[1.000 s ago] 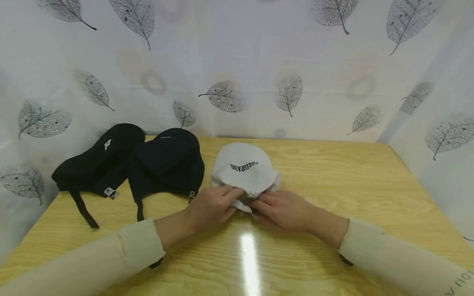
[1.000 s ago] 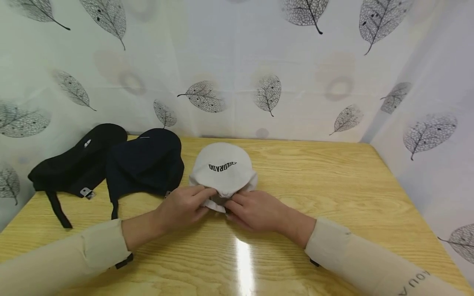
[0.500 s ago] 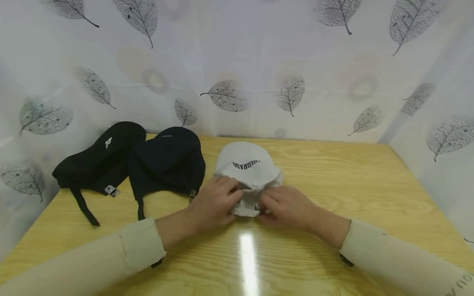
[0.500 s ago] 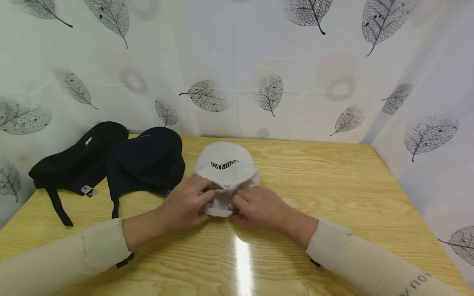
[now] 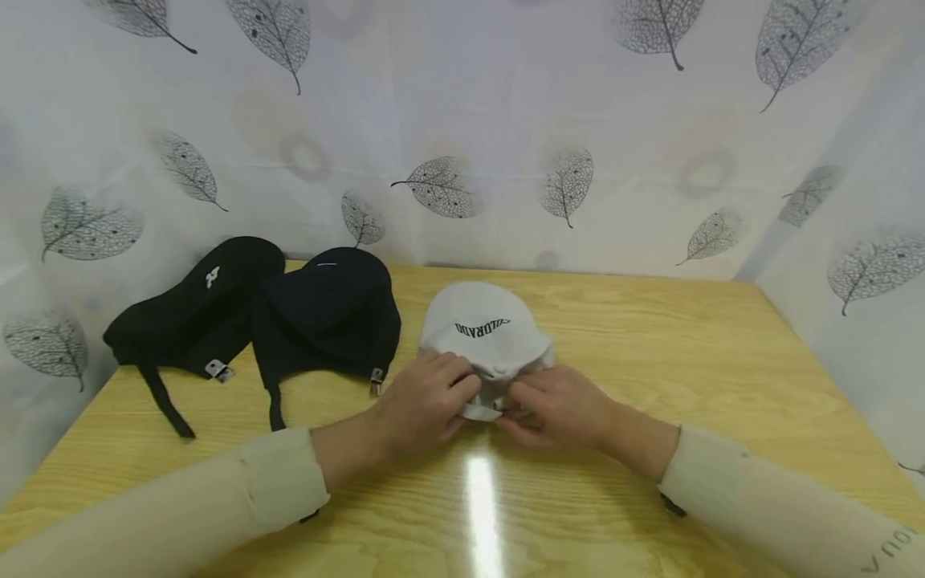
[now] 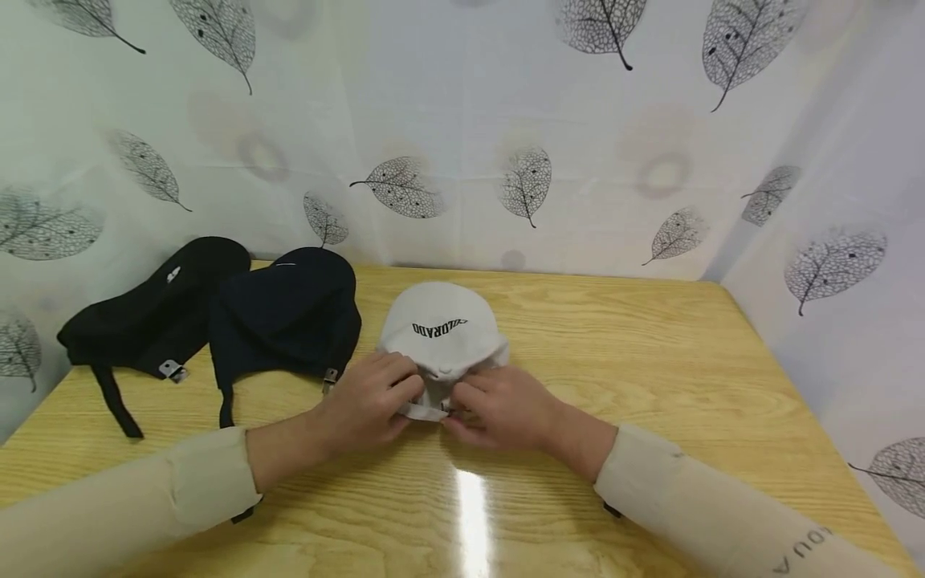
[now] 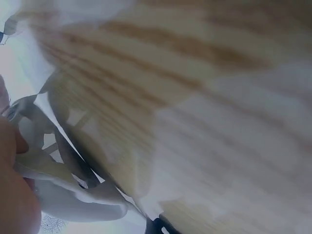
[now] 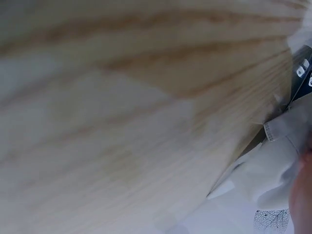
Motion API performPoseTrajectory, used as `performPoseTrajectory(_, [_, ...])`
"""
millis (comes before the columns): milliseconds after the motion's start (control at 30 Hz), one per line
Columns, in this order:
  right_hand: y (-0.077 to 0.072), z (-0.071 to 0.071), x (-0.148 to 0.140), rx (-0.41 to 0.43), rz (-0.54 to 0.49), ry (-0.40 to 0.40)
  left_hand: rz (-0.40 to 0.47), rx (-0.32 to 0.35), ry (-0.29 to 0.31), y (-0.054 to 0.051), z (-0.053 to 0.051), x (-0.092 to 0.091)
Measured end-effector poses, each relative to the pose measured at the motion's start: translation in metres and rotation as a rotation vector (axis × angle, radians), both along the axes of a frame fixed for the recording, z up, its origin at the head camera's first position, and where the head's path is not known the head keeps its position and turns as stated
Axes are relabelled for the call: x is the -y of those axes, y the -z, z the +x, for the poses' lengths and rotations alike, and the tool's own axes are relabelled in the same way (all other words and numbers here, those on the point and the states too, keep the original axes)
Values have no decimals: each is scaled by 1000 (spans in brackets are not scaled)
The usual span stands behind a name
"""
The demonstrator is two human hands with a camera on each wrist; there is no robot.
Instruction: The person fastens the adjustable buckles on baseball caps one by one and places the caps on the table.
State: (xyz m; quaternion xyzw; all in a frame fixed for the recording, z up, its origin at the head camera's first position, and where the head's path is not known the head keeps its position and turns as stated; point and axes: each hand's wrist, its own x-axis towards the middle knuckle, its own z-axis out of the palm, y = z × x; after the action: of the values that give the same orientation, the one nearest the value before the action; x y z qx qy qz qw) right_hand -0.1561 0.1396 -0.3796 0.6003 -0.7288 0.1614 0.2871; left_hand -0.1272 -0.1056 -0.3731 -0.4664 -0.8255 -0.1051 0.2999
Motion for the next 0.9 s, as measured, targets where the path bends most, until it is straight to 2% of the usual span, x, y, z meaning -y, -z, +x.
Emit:
performPoseTrajectory(133, [-4, -1, 3, -24, -220, 48, 40, -18, 12, 0, -1, 0])
performPoseTrajectory(233, [-5, -2, 5, -39, -285, 106, 54, -23, 31, 0, -1, 0])
performPoseTrajectory(333, [-4, -2, 5, -41, -247, 166, 56, -25, 49, 0, -1, 0])
performPoseTrajectory(467, [-2, -3, 5, -11, -165, 192, 60, -24, 70, 0, -1, 0])
performPoseTrajectory(600, [-1, -2, 5, -12, -116, 209, 53, 11, 82, 1, 0, 1])
performPoseTrajectory(733, [-2, -1, 3, -11, -92, 227, 5, 55, 82, 1, 0, 1])
performPoseTrajectory(800, [-3, -1, 2, -7, -79, 238, -13, 52, 89, 2, 0, 3])
performPoseTrajectory(900, [-3, -1, -1, -13, -64, 243, 9, 31, 111, 4, -1, 6])
